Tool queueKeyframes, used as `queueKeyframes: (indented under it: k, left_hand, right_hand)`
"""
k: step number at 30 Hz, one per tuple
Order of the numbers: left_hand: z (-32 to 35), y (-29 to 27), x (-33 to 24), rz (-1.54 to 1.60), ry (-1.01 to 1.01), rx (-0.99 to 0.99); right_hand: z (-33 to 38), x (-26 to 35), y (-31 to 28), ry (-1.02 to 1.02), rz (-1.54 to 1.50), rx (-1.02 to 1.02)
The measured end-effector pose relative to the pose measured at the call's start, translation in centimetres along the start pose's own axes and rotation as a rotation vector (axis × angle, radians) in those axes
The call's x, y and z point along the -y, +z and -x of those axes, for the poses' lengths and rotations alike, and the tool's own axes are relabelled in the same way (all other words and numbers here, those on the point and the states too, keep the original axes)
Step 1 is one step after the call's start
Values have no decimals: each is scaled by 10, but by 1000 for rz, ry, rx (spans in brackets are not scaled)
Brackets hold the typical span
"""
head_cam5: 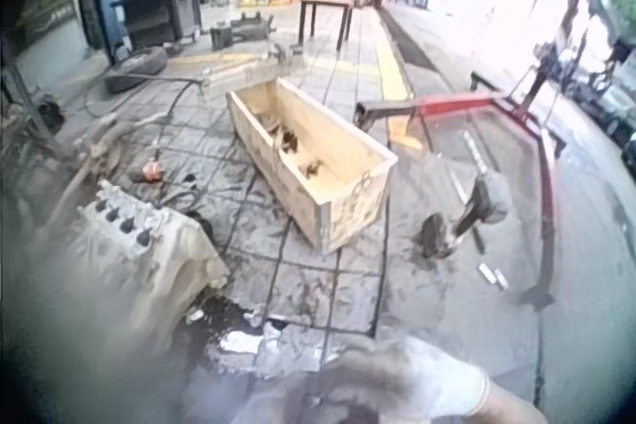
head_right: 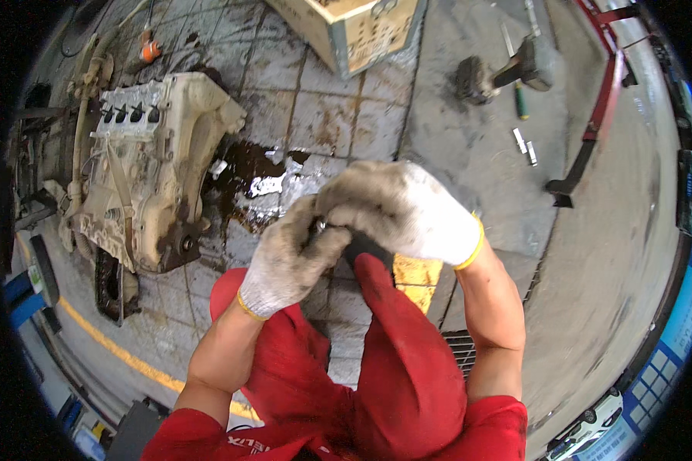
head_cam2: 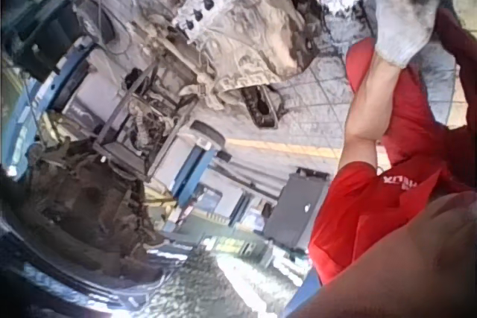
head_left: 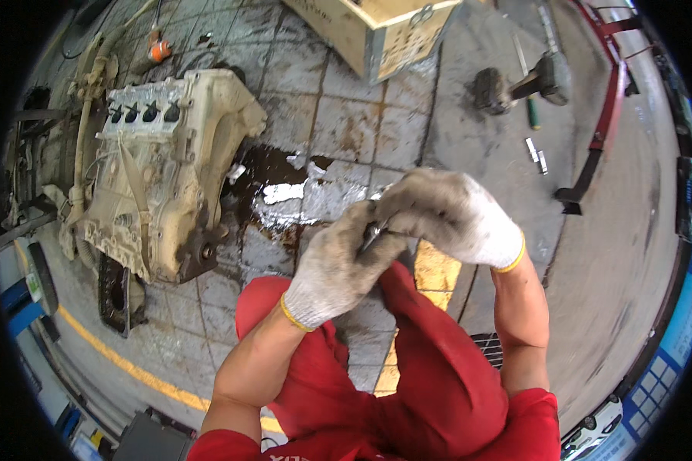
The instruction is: The person uses a cordless impact wrench to remove bolts from a car engine block resting on the floor. They place the removed bolts into a wooden box and use a screwdriver to pry off a metal cover, revealing the internal components of the engine.
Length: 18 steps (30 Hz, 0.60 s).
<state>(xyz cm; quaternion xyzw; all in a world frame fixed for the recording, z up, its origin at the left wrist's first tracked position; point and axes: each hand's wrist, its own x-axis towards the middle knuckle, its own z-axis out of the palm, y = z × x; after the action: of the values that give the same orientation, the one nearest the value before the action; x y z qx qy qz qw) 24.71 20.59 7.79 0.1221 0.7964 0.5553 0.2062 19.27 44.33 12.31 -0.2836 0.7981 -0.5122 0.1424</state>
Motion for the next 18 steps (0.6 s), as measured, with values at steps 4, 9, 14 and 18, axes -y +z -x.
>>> queueKeyframes:
  k: [4, 9, 14, 18]
  left_hand:
    - [3, 1, 22, -347, 268, 93]
    - [-8, 7, -21, 153, -44, 253]
    - [-8, 12, -32, 200, -5, 196]
    - [-4, 9, -31, 367, -208, 129]
  right_hand:
    - [40, -37, 4, 663, -431, -232]
    - [134, -228, -84, 612, -195, -1344]
    - [100, -269, -157, 791, 80, -1293]
    - [46, -273, -173, 612, -128, -1348]
